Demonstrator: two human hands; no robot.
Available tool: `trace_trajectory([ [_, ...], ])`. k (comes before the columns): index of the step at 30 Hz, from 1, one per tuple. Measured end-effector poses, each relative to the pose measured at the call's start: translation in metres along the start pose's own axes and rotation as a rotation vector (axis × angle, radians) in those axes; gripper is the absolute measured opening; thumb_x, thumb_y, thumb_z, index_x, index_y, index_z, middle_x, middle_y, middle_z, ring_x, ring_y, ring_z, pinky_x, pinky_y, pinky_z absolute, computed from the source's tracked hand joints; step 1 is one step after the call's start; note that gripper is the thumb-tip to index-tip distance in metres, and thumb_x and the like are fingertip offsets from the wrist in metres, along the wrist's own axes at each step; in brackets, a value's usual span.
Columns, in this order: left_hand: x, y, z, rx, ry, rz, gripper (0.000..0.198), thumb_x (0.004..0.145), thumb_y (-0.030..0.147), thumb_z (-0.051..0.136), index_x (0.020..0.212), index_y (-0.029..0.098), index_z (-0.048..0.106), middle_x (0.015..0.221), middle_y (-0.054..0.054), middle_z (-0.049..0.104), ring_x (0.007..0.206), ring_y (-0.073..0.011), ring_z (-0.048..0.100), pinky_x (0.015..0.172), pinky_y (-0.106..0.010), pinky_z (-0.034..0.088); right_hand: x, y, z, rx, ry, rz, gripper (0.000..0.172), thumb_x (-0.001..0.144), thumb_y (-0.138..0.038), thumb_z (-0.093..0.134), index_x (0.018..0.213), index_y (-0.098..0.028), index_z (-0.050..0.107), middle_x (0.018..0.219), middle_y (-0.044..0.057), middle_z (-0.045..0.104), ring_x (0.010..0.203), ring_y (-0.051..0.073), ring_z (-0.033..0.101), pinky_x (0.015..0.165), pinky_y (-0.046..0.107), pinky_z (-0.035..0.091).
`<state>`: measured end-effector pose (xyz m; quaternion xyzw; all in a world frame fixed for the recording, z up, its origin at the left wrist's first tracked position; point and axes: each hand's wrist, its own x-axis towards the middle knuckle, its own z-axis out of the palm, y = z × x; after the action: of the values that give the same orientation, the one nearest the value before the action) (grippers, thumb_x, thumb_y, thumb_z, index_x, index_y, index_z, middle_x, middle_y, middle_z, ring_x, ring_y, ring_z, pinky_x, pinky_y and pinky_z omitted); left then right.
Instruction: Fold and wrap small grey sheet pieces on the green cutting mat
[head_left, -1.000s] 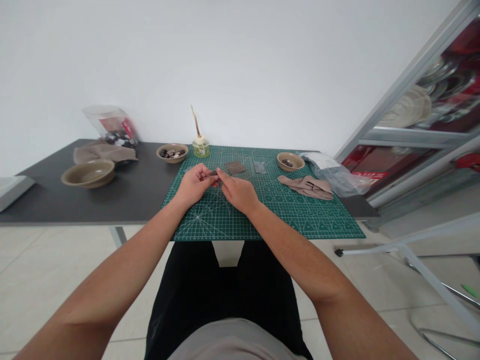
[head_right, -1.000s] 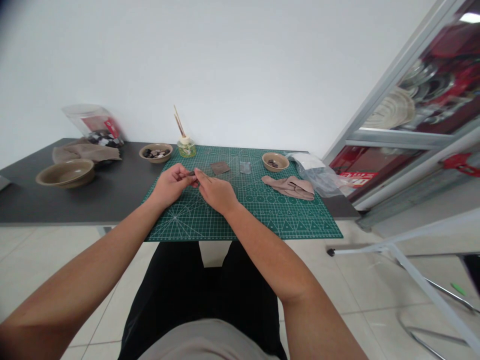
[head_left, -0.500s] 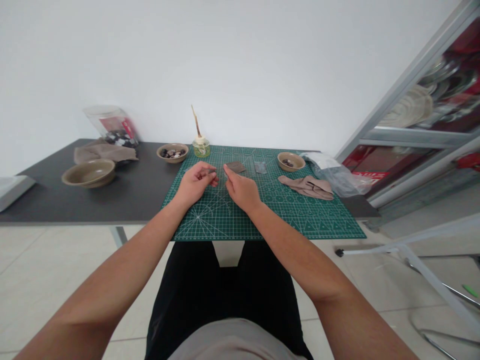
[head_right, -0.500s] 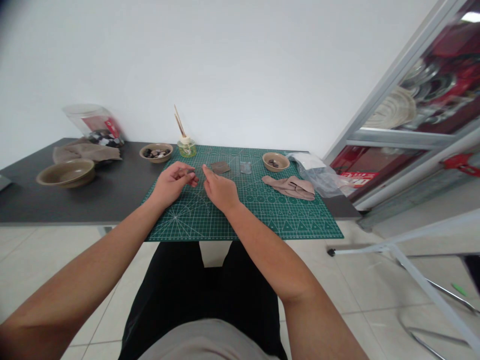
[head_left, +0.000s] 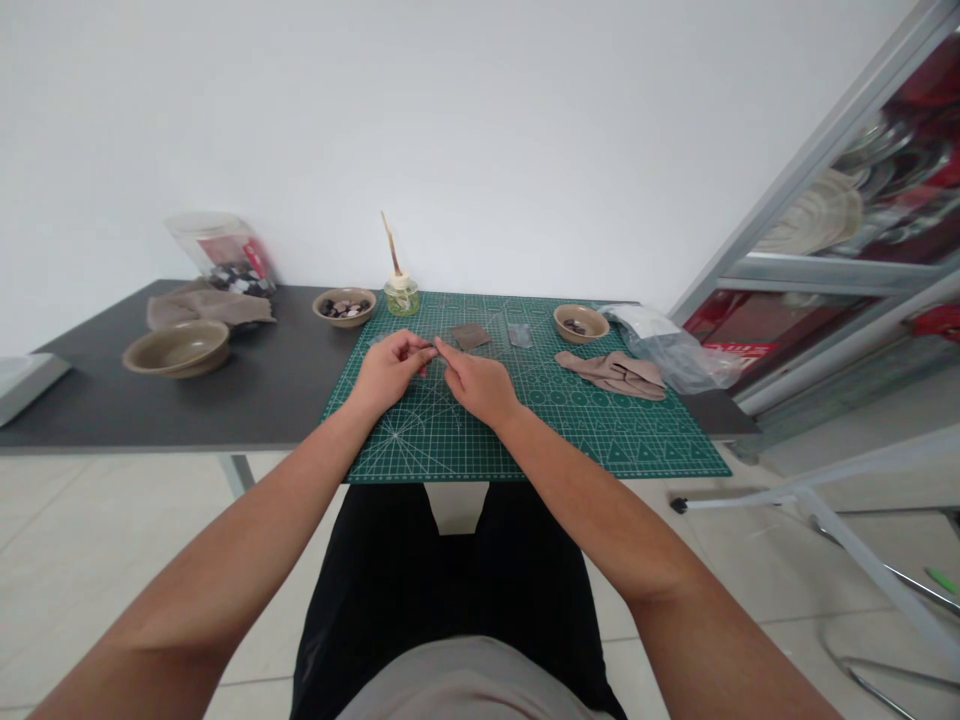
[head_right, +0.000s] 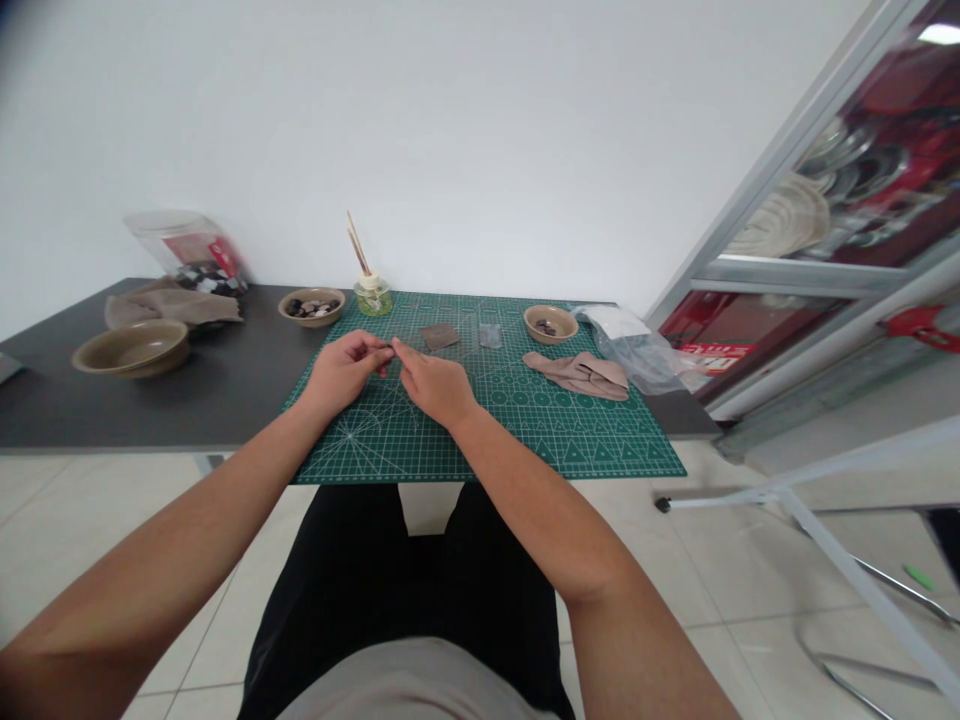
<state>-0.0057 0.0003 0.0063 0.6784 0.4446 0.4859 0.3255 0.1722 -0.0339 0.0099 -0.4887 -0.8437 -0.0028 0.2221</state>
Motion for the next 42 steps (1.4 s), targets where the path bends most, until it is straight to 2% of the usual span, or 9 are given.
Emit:
trace_trajectory([
  [6,-0.0003,-0.0051,0.0037,-0.161,-0.069,-0.061,0.022,0.069,0.029,0.073,0.080,0.020,0.056,0.065,0.002,0.067,0.061,-0.0150,0.065,0.062,-0.027,0.052,-0.0002,-0.0015,-0.0015,-0.017,-0.018,0.002,0.051,0.100,-0.025,0.032,0.151,-0.018,0.037,0.136,0.008,0.062,0.111,0.019,0.065,0.086,0.027,0.050],
  [9,-0.0015,-0.0044,0.0028,-0.113,-0.101,-0.063,0.019,0.071,0.030,0.071,0.080,0.020,0.056,0.065,0.001,0.067,0.061,-0.0149,0.065,0.061,-0.027,0.051,0.0002,-0.0026,-0.0010,-0.029,-0.023,-0.014,0.051,0.100,-0.024,0.032,0.150,-0.019,0.038,0.142,0.007,0.056,0.115,0.019,0.063,0.089,0.029,0.051],
  [13,-0.0013,-0.0045,0.0009,0.029,-0.070,-0.012,0.016,0.075,0.029,0.068,0.074,0.020,0.055,0.058,0.003,0.062,0.053,-0.0119,0.057,0.054,-0.024,0.044,0.0006,-0.0032,0.0000,-0.036,-0.015,-0.043,0.051,0.099,-0.023,0.031,0.150,-0.019,0.038,0.148,0.004,0.050,0.119,0.018,0.061,0.091,0.029,0.052],
  [15,-0.0006,-0.0061,0.0006,0.017,-0.070,-0.018,0.016,0.076,0.029,0.067,0.074,0.020,0.055,0.057,0.003,0.062,0.053,-0.0122,0.058,0.054,-0.024,0.044,0.0006,-0.0032,-0.0001,-0.037,-0.015,-0.048,0.051,0.099,-0.022,0.032,0.150,-0.020,0.037,0.150,0.004,0.048,0.120,0.017,0.061,0.091,0.029,0.052],
  [21,0.0004,-0.0096,0.0017,-0.111,-0.058,-0.051,0.018,0.077,0.028,0.068,0.078,0.021,0.053,0.061,0.001,0.066,0.057,-0.0149,0.064,0.057,-0.027,0.048,0.0001,-0.0036,-0.0016,-0.054,-0.027,0.000,0.052,0.099,-0.022,0.033,0.150,-0.018,0.037,0.143,0.007,0.055,0.114,0.019,0.064,0.089,0.029,0.052],
  [28,-0.0025,-0.0024,0.0022,-0.021,-0.070,-0.018,0.016,0.077,0.026,0.067,0.074,0.020,0.052,0.060,0.002,0.065,0.055,-0.0129,0.059,0.054,-0.025,0.044,0.0001,-0.0041,-0.0009,-0.082,-0.024,-0.031,0.052,0.099,-0.023,0.031,0.151,-0.019,0.036,0.149,0.006,0.048,0.119,0.018,0.061,0.089,0.029,0.052],
  [34,-0.0016,-0.0080,0.0019,-0.036,-0.049,-0.020,0.018,0.077,0.030,0.068,0.079,0.021,0.053,0.063,0.002,0.066,0.059,-0.0146,0.062,0.058,-0.027,0.047,0.0000,-0.0037,-0.0030,-0.065,-0.027,0.016,0.051,0.099,-0.024,0.033,0.150,-0.018,0.038,0.142,0.008,0.056,0.114,0.019,0.064,0.089,0.029,0.052],
  [42,-0.0021,-0.0018,0.0030,-0.023,-0.120,-0.026,0.019,0.075,0.030,0.066,0.077,0.021,0.050,0.065,0.002,0.063,0.059,-0.0135,0.057,0.057,-0.026,0.043,0.0004,-0.0049,-0.0014,-0.082,-0.034,-0.034,0.051,0.099,-0.023,0.032,0.150,-0.019,0.038,0.150,0.005,0.047,0.118,0.018,0.062,0.091,0.030,0.052],
])
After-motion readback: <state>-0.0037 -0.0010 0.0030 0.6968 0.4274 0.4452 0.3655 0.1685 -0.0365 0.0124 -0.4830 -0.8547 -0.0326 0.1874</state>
